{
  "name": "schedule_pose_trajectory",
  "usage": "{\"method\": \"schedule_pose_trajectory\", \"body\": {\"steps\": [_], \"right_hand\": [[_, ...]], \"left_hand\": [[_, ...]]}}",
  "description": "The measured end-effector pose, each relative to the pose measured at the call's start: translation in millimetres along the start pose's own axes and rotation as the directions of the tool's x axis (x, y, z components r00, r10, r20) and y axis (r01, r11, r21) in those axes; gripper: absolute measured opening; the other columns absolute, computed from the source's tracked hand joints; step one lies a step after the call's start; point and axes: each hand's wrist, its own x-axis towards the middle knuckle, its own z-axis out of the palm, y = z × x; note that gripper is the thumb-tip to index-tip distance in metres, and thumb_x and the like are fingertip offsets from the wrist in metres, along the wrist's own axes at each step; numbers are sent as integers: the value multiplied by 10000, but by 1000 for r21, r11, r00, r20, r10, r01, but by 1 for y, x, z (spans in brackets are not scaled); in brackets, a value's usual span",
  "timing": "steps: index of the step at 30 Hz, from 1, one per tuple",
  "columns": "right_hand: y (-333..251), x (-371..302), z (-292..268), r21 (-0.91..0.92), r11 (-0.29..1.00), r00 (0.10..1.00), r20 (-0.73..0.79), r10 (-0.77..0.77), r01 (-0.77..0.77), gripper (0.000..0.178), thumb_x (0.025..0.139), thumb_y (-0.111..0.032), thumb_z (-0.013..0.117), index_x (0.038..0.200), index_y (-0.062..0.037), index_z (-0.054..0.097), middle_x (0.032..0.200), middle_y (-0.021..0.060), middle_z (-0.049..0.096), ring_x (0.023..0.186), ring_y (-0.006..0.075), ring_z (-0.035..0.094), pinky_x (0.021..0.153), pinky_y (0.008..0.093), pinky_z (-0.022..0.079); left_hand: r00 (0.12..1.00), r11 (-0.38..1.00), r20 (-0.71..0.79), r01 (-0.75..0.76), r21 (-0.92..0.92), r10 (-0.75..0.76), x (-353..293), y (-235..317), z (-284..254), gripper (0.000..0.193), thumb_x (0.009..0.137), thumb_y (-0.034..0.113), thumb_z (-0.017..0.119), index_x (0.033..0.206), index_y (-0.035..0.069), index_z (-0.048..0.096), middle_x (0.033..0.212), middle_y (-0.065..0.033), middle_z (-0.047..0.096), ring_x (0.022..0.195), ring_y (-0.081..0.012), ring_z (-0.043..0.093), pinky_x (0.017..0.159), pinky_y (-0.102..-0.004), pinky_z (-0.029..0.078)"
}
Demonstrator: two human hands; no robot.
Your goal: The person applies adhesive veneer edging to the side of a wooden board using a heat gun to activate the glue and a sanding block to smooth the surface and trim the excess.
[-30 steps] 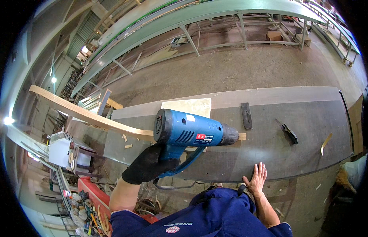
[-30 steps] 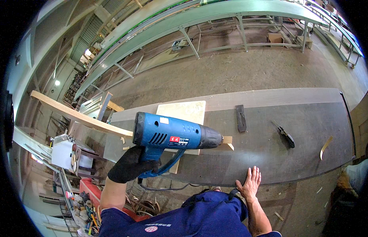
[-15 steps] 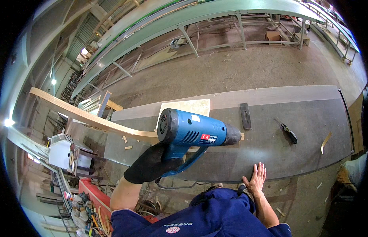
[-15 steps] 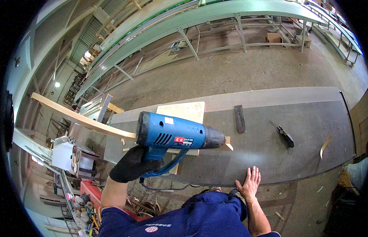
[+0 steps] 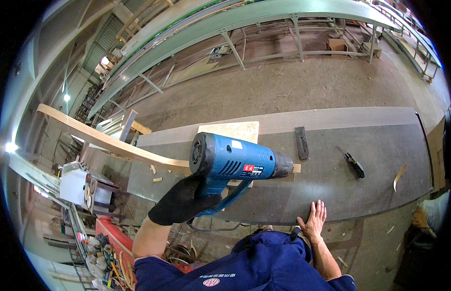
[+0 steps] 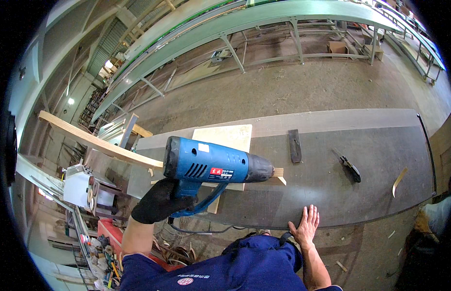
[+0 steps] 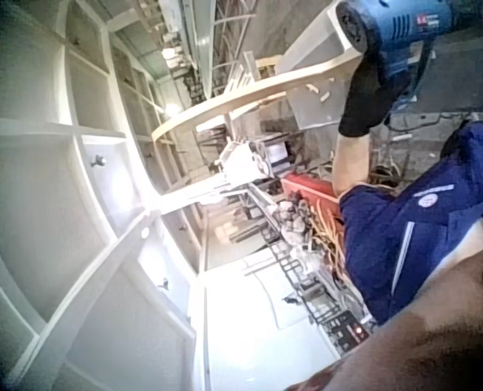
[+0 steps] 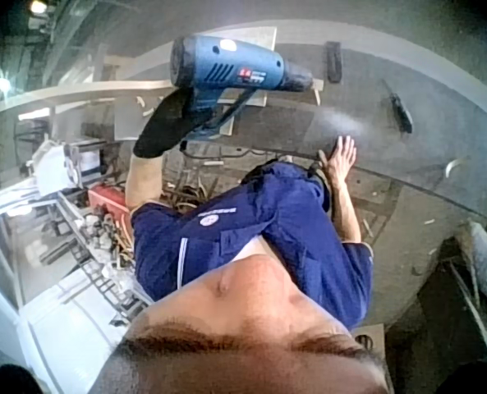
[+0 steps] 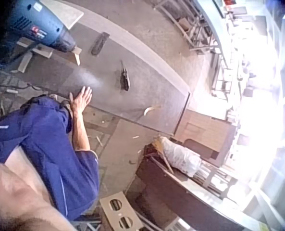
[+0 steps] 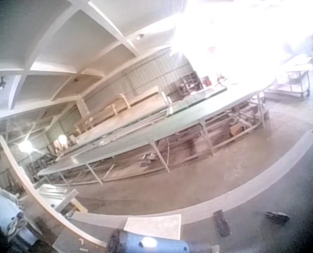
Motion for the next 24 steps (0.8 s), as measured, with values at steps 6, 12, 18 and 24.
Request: {"method": "schedule_pose_trajectory", "body": {"steps": [6, 12, 18, 24], "right_hand": [[2, -1, 1, -10, 1000, 1000, -3, -1, 1, 955, 734, -423, 756, 1467, -9, 305, 1559, 235, 231, 1476, 366, 150, 1203, 488, 92], [2, 0, 1, -3, 1000, 1000, 22, 14, -14, 958, 734, -429, 751, 1471, -13, 302, 1568, 226, 217, 1482, 356, 132, 1207, 483, 80], [5, 0, 3, 0, 1000, 1000, 20, 9, -9, 959, 732, -426, 750, 1473, -17, 301, 1571, 221, 214, 1484, 351, 126, 1208, 482, 75], [9, -1, 8, -10, 1000, 1000, 10, -1, 1, 962, 724, -424, 755, 1470, -17, 303, 1571, 218, 217, 1484, 350, 130, 1208, 483, 79]], "left_hand": [[1000, 1000, 11, 17, 11, -17, -1, -3, -7, 610, 816, 256, 793, 1295, 6, 508, 1086, -158, 669, 969, -205, 653, 849, -362, 541], [998, 998, -28, 55, -7, -55, -8, -11, -8, 590, 810, 219, 797, 1286, 11, 517, 1078, -149, 675, 968, -198, 651, 861, -356, 534], [998, 1000, -53, 27, -1, -27, -12, -16, -11, 575, 807, 216, 797, 1264, -5, 527, 1074, -149, 675, 957, -202, 657, 863, -362, 535], [997, 999, -59, 46, 27, -45, -17, -14, -17, 552, 818, 225, 778, 1258, -1, 531, 1076, -151, 675, 969, -217, 662, 877, -366, 535]]}}
